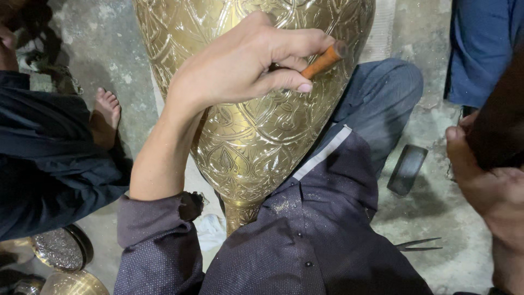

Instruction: The person sits on the floor with a large brass vase held between their legs and chisels decorative patterns into its surface. They hold a punch against the metal with one hand and strike it with a wooden mallet in the other, repositioning the punch repeatedly to work different areas of the pattern.

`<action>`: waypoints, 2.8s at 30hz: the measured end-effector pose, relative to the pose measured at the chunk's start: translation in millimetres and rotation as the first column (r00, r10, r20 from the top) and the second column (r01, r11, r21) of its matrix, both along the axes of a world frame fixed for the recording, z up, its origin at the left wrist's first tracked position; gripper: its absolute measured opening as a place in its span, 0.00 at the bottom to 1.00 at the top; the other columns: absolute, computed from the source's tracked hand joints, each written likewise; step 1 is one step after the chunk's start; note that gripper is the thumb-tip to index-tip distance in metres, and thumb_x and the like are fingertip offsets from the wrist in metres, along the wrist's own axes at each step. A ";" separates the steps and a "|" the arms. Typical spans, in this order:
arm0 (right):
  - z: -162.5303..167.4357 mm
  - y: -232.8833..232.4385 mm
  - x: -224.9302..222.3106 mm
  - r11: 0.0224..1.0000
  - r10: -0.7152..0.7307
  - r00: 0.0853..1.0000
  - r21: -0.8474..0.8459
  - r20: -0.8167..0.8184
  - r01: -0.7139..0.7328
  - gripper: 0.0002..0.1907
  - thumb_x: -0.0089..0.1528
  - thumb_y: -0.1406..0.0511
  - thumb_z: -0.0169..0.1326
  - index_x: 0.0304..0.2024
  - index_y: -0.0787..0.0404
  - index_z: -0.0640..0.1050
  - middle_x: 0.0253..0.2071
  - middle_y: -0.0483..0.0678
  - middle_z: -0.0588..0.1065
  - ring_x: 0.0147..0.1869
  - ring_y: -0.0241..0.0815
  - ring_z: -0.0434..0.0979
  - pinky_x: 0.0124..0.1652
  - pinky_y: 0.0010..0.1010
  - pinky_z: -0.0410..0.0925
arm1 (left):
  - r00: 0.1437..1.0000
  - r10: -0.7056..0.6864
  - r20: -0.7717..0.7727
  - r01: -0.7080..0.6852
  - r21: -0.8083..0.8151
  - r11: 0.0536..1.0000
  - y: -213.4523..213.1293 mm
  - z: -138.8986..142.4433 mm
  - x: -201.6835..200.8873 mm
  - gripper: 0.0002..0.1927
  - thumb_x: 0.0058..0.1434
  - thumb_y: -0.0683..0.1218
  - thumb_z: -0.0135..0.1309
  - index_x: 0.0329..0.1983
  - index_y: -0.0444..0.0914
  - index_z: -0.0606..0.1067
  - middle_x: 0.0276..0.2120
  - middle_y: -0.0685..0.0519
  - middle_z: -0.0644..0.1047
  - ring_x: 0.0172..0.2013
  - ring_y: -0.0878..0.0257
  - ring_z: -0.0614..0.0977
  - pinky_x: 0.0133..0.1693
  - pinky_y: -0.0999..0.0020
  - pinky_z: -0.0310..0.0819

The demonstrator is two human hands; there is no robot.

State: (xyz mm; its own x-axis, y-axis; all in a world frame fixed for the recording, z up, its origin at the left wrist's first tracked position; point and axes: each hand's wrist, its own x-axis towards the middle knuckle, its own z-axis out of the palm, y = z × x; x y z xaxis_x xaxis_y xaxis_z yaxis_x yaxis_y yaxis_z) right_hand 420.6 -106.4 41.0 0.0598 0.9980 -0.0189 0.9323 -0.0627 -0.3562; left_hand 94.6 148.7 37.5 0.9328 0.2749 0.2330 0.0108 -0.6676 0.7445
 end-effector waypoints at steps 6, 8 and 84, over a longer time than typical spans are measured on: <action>2.9 -0.1 0.4 1.000 0.009 1.000 -0.027 -0.018 -0.009 0.32 0.64 0.67 0.63 0.70 0.59 0.71 0.37 0.52 0.75 0.29 0.40 0.75 0.30 0.29 0.71 | 0.999 0.012 0.036 -0.013 0.018 1.000 -0.9 12.0 1.4 0.21 0.69 0.49 0.62 0.60 0.36 0.73 0.31 0.50 0.81 0.34 0.59 0.85 0.36 0.66 0.76; 6.5 5.7 -4.0 0.999 -0.003 1.000 -0.037 -0.026 0.002 0.33 0.63 0.68 0.64 0.70 0.60 0.71 0.38 0.52 0.75 0.29 0.40 0.76 0.31 0.29 0.71 | 0.997 0.073 0.003 -0.073 0.006 0.997 -3.2 19.4 -3.2 0.21 0.64 0.48 0.64 0.56 0.35 0.75 0.23 0.49 0.78 0.22 0.60 0.79 0.26 0.65 0.69; -42.0 69.7 60.6 0.959 0.238 0.967 -0.136 -0.089 -0.248 0.28 0.67 0.67 0.49 0.70 0.64 0.65 0.51 0.59 0.76 0.41 0.45 0.79 0.41 0.28 0.72 | 0.875 0.467 0.124 -0.468 -0.024 0.883 -55.0 -11.1 -38.4 0.19 0.70 0.47 0.68 0.62 0.42 0.77 0.26 0.63 0.74 0.21 0.73 0.72 0.23 0.75 0.59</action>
State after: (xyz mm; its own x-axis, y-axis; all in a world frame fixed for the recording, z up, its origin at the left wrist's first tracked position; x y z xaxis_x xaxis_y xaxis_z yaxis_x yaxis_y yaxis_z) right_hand 481.2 -36.7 -1.1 -0.1908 0.9685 -0.1601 0.8983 0.1066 -0.4262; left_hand 56.2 93.7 26.4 0.6596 0.6700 0.3407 0.2320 -0.6126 0.7556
